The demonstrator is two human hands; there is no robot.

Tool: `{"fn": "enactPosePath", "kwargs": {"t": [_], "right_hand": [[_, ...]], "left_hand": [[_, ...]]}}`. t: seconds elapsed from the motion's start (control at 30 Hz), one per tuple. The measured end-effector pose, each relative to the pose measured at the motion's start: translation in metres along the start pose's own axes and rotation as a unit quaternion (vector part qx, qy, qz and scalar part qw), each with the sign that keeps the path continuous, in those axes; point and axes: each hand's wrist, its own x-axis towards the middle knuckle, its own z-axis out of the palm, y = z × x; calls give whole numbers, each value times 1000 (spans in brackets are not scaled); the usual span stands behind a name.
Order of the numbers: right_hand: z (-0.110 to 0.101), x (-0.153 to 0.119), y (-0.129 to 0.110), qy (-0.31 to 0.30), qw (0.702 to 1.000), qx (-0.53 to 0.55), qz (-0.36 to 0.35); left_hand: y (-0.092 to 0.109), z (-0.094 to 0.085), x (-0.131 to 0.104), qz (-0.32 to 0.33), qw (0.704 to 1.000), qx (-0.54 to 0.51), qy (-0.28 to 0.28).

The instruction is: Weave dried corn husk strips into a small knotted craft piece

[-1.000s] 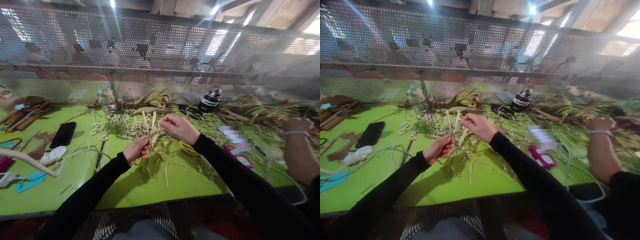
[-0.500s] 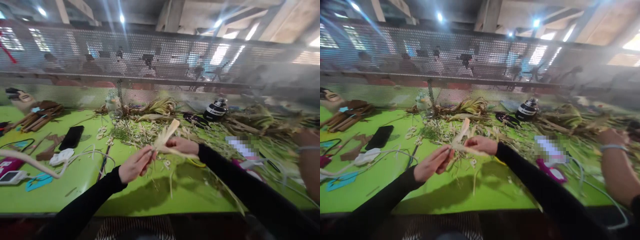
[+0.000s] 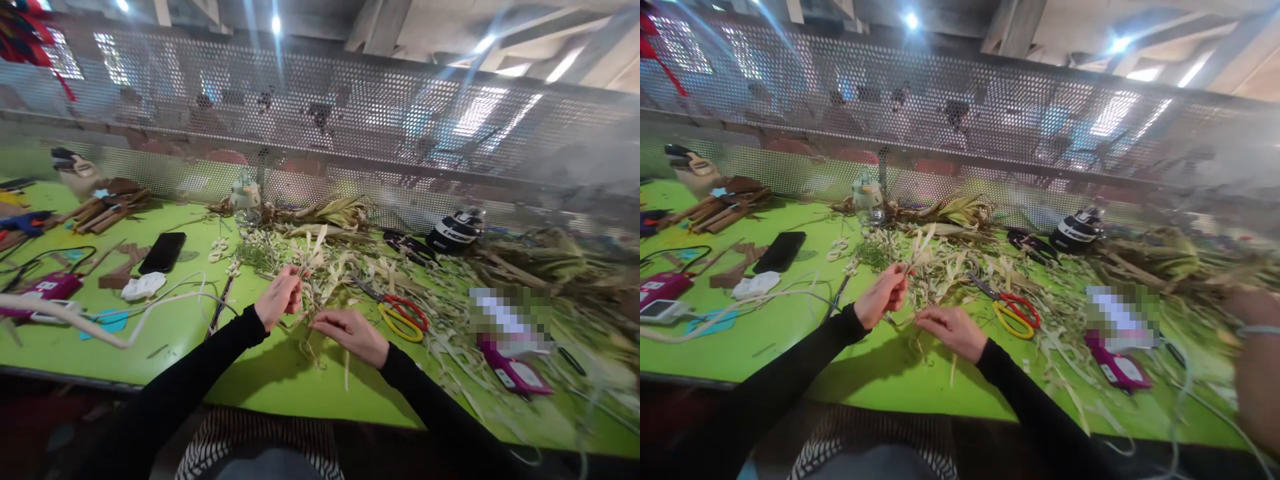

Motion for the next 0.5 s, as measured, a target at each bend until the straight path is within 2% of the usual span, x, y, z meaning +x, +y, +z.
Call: {"fn": "enactPosePath", "kwargs": {"t": [0.1,0.17,0.27,0.33,0.4,0.5], "right_hand": [[3,-13,-13,36,994,-93,-48],[1,-20,-24,63,979,-170,-91],[-17,-25,-36,106,950,-266,-125],[-35,-24,-39,134,943,-282,-114],[-54,-18,-36,166,948,-257,-88],[-69,-4,-20,132,977,-156,-61]], "left_hand": [[-11,-7,4,34,990,136,30],[-19,-11,6,83,963,255,35],[-26,-12,3,104,923,369,-33],[-24,-10,-4,90,913,388,-90],[-19,-6,-14,67,920,362,-137],[-9,4,-30,11,948,232,-217]]}}
